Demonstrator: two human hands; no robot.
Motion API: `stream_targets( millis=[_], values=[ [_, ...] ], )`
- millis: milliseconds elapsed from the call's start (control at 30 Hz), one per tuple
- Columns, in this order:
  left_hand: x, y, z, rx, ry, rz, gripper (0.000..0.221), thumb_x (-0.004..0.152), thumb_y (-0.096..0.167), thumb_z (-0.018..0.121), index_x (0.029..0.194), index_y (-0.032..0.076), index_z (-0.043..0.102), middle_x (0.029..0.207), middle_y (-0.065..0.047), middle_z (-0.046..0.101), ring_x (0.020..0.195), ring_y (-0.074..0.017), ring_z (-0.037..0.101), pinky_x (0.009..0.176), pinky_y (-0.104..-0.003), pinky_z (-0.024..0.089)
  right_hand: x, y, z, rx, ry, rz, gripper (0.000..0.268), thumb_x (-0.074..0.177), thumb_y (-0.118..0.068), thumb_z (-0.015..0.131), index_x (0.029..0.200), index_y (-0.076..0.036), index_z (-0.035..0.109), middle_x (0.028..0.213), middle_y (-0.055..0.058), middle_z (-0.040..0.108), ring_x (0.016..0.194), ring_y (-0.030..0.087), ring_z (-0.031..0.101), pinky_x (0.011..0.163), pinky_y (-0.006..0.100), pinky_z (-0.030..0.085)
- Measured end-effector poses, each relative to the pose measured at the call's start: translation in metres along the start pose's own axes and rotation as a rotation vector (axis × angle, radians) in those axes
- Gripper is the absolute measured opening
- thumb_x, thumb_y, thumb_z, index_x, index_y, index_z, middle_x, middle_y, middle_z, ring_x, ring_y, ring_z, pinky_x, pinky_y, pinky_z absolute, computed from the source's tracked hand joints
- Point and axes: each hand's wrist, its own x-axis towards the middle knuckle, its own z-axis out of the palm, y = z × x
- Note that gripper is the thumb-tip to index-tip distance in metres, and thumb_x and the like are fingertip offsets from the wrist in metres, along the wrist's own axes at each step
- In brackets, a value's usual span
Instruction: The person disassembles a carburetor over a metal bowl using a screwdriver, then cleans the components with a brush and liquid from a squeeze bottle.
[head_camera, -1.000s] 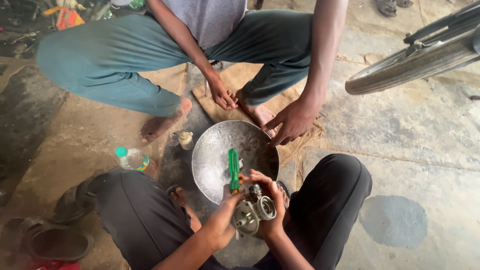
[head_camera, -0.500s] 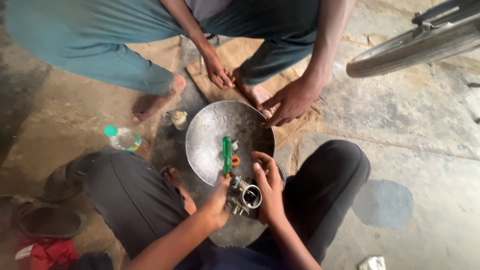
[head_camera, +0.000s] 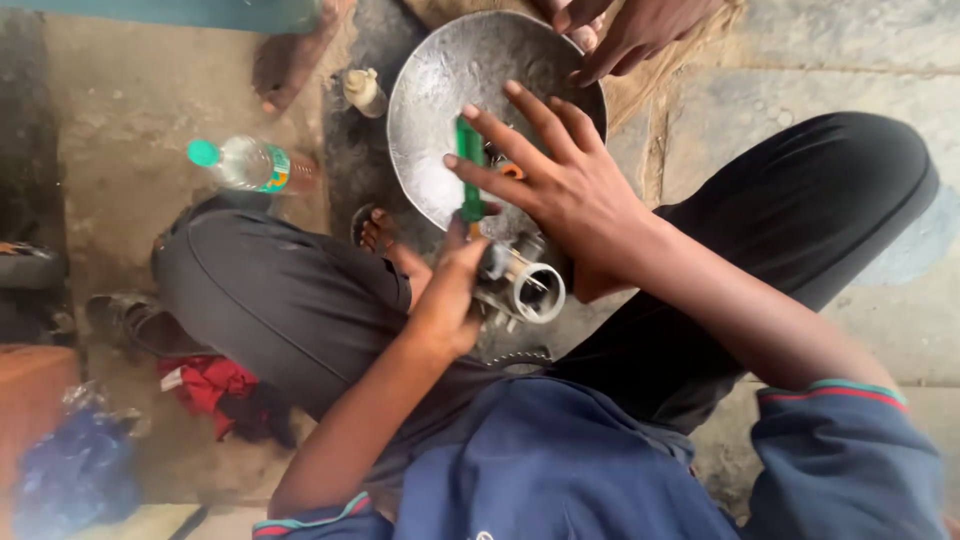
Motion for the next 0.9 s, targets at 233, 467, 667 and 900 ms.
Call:
stream_targets(
  millis=[233, 467, 667, 900],
  values=[
    [-0.016, -0.001, 0.015, 0.0, -0.207, -0.084, 0.05, 0.096, 0.004, 0.049, 0.145, 0.012, 0.045, 0.109, -0.005, 0.063, 0.089, -0.0129, 0.066, 0.075, -0.03, 0.058, 0.003, 0.006, -0.027, -0.071, -0.285, -0.134, 0.125, 0.023, -0.053, 0.091, 0.141, -0.027, 0.06, 0.163, 0.003, 0.038, 0.152, 0.032, 0.029, 0.122, 0.054, 0.027],
    [-0.021, 0.002, 0.004, -0.094, -0.275, -0.175, 0.024, 0.106, 0.018, 0.048, 0.121, 0.003, 0.058, 0.103, -0.007, 0.068, 0.09, -0.0147, 0.068, 0.078, -0.032, 0.06, -0.017, 0.025, 0.012, 0.024, -0.068, -0.029, 0.058, 0.07, -0.017, 0.081, 0.127, -0.019, 0.073, 0.147, 0.006, 0.061, 0.149, 0.03, 0.043, 0.127, 0.053, 0.03],
    [-0.026, 0.006, -0.001, -0.093, -0.216, -0.16, 0.022, 0.105, 0.019, 0.052, 0.116, 0.003, 0.064, 0.101, -0.007, 0.068, 0.089, -0.0147, 0.067, 0.078, -0.033, 0.059, -0.023, 0.041, -0.001, 0.029, 0.061, 0.126, 0.027, 0.095, -0.006, 0.07, 0.121, -0.008, 0.069, 0.131, 0.007, 0.068, 0.139, 0.028, 0.056, 0.118, 0.049, 0.043],
    [-0.038, 0.04, -0.002, -0.11, -0.182, 0.033, 0.032, 0.101, 0.017, 0.046, 0.122, 0.0, 0.063, 0.108, -0.011, 0.069, 0.098, -0.0184, 0.069, 0.085, -0.037, 0.06, -0.018, 0.032, -0.016, 0.322, -0.191, 0.455, 0.034, 0.106, -0.016, 0.066, 0.134, -0.002, 0.054, 0.096, 0.018, 0.071, 0.091, 0.034, 0.069, 0.075, 0.047, 0.056]
  ],
)
